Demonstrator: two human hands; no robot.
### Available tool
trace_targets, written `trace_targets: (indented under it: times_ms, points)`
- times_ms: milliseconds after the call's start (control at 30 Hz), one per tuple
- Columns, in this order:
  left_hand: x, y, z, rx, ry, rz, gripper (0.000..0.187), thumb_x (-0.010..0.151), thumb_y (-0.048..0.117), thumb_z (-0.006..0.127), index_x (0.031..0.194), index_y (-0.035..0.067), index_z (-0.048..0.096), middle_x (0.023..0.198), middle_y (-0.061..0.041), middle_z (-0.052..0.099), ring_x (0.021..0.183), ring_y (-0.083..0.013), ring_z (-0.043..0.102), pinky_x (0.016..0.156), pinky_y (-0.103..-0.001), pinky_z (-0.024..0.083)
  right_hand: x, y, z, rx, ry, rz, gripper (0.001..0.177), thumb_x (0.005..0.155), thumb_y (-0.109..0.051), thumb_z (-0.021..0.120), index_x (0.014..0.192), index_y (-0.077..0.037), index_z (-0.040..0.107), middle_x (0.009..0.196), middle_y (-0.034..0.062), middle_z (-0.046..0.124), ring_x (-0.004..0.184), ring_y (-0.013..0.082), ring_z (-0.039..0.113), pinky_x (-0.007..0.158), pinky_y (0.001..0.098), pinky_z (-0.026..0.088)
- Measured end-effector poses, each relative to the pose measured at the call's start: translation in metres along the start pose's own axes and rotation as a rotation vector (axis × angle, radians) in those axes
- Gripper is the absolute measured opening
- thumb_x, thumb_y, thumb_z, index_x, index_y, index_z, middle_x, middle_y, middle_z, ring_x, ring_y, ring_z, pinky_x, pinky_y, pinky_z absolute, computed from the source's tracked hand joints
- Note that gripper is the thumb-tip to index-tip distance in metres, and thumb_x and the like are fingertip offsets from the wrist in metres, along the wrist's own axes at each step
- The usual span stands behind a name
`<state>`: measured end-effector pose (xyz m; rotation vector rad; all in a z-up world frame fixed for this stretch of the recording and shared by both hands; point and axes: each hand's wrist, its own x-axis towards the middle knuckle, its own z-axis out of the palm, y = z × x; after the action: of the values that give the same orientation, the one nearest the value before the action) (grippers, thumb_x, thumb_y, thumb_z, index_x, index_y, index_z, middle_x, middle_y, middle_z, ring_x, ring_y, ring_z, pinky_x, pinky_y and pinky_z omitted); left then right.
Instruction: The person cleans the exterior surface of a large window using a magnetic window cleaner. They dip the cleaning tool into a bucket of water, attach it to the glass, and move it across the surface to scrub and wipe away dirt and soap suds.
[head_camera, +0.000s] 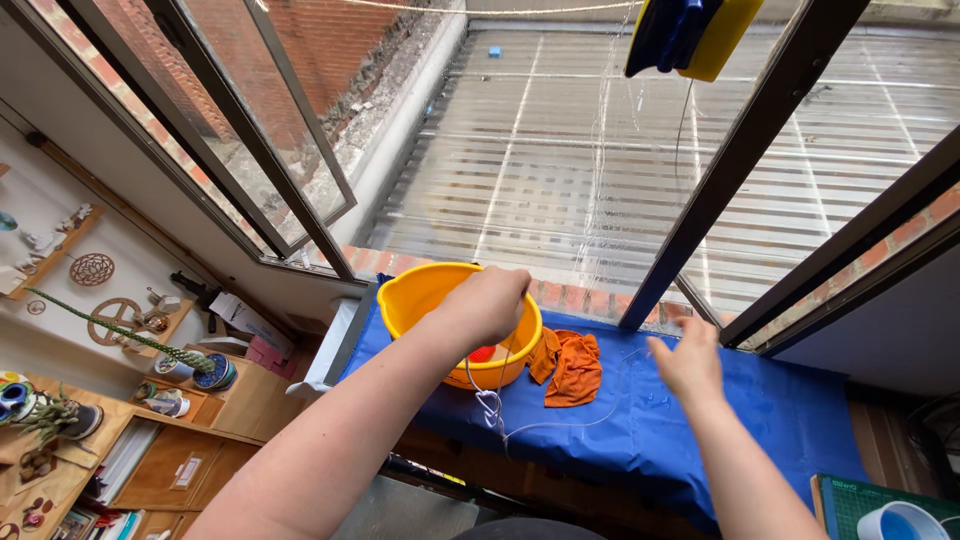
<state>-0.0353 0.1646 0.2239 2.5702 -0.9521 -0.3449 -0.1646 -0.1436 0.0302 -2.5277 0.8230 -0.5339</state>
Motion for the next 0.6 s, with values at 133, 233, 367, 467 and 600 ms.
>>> trace_targets:
  times_ms: [133,233,367,467,600]
  points:
    - [0.027,0.031,-0.001,-0.926,-0.166,-0.266,0.016,0.101,0.018,0.049,0.112,0.009,0.055,0.078,-0.017,0.067,0.055,-0.0261,0.069,0.047,-0.037,0.053,-0.067,-0.120,-0.039,1.099,-0.365,-0.318,0.032,0.093,-0.015,0.072,0.120,-0.001,0.063,0.118,0.0129,0.072,0.114,0.0204,0.069,0.102,0.0348,0.053]
    - [0.045,0.045,0.003,-1.214,-0.202,-0.329,0.016,0.102,0.023,0.046,0.113,0.013,0.053,0.075,-0.014,0.068,0.048,-0.0206,0.063,0.040,-0.033,0.045,-0.074,-0.174,-0.060,1.288,-0.604,-0.233,0.048,0.083,-0.014,0.074,0.127,-0.006,0.054,0.115,0.0036,0.067,0.112,0.0122,0.064,0.098,0.0286,0.049]
    - [0.086,0.042,0.008,-1.194,0.012,-0.018,0.026,0.104,0.023,0.047,0.113,0.004,0.061,0.070,-0.016,0.072,0.040,-0.0122,0.043,0.038,-0.027,0.033,-0.056,-0.149,-0.047,1.118,-0.945,-0.109,0.031,0.090,-0.018,0.075,0.114,-0.002,0.065,0.093,0.0064,0.073,0.089,0.0142,0.070,0.079,0.0314,0.056]
    - [0.102,0.014,-0.023,-1.110,0.274,0.073,0.027,0.108,0.022,0.045,0.116,0.003,0.062,0.073,-0.015,0.072,0.046,-0.0069,0.045,0.044,-0.024,0.036,-0.051,-0.066,-0.014,0.844,-0.856,-0.040,0.027,0.092,-0.028,0.072,0.101,-0.002,0.072,0.076,0.0055,0.072,0.069,0.0137,0.065,0.063,0.0294,0.051]
    - [0.094,-0.007,-0.082,-1.288,0.308,-0.230,0.031,0.108,0.025,0.034,0.114,0.004,0.057,0.087,-0.017,0.073,0.038,-0.0062,0.029,0.037,-0.025,0.029,-0.075,0.078,0.024,0.760,-0.771,0.210,0.036,0.091,-0.035,0.070,0.082,-0.001,0.077,0.070,0.0070,0.071,0.065,0.0166,0.065,0.065,0.0323,0.054]
